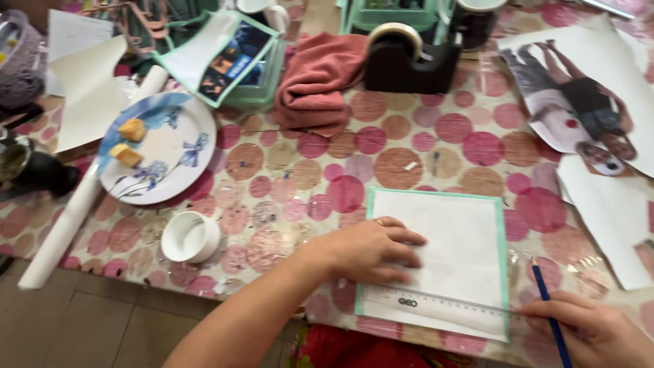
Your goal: Measuring, marking, and cutting paper with a ruler, pencil, and scissors
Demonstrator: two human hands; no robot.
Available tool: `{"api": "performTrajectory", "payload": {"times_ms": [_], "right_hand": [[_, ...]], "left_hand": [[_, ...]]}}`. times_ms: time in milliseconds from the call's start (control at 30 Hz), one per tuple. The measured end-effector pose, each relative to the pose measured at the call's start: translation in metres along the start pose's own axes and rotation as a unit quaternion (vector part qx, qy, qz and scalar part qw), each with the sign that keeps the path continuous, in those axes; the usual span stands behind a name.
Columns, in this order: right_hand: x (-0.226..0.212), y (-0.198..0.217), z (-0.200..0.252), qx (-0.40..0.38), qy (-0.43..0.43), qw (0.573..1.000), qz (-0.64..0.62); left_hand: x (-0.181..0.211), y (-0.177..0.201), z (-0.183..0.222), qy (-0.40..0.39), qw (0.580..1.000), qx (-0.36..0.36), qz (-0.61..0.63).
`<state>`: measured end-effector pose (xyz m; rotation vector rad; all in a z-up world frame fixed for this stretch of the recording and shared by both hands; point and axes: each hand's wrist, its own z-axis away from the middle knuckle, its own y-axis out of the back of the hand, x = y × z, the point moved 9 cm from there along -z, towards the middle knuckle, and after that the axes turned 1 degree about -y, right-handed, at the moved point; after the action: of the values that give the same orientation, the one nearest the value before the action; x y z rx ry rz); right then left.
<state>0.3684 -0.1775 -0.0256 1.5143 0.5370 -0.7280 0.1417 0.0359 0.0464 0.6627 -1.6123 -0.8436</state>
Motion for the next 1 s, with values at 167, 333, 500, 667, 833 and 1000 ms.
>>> {"api": "performTrajectory", "payload": {"times_ms": [167, 333, 500, 667, 833, 1000], "right_hand": [[-0.013, -0.006, -0.011, 0.022, -0.012, 0.999, 0.036], [-0.022, -0.006, -0.010, 0.029, -0.011, 0.999, 0.016], [-0.009, -0.012, -0.005, -0.001, -0.021, 1.000, -0.005], [-0.024, -0.017, -0.015, -0.020, 0.024, 0.998, 0.048], [-0.043, -0.007, -0.011, 0.083, 0.086, 0.987, 0.111], [-0.053, 0.003, 0.013, 0.192, 0.040, 0.971, 0.139]], "left_hand": [[0.000, -0.008, 0.005, 0.057, 0.997, -0.043, -0.009], [-0.003, -0.011, 0.010, 0.044, 0.999, -0.015, -0.004], [-0.005, -0.015, 0.014, 0.036, 0.999, 0.006, 0.000], [-0.006, -0.017, 0.015, 0.036, 0.999, 0.009, 0.008], [-0.009, -0.020, 0.016, 0.031, 0.999, 0.007, -0.002], [-0.010, -0.021, 0.016, 0.029, 0.999, 0.015, 0.005]]}}
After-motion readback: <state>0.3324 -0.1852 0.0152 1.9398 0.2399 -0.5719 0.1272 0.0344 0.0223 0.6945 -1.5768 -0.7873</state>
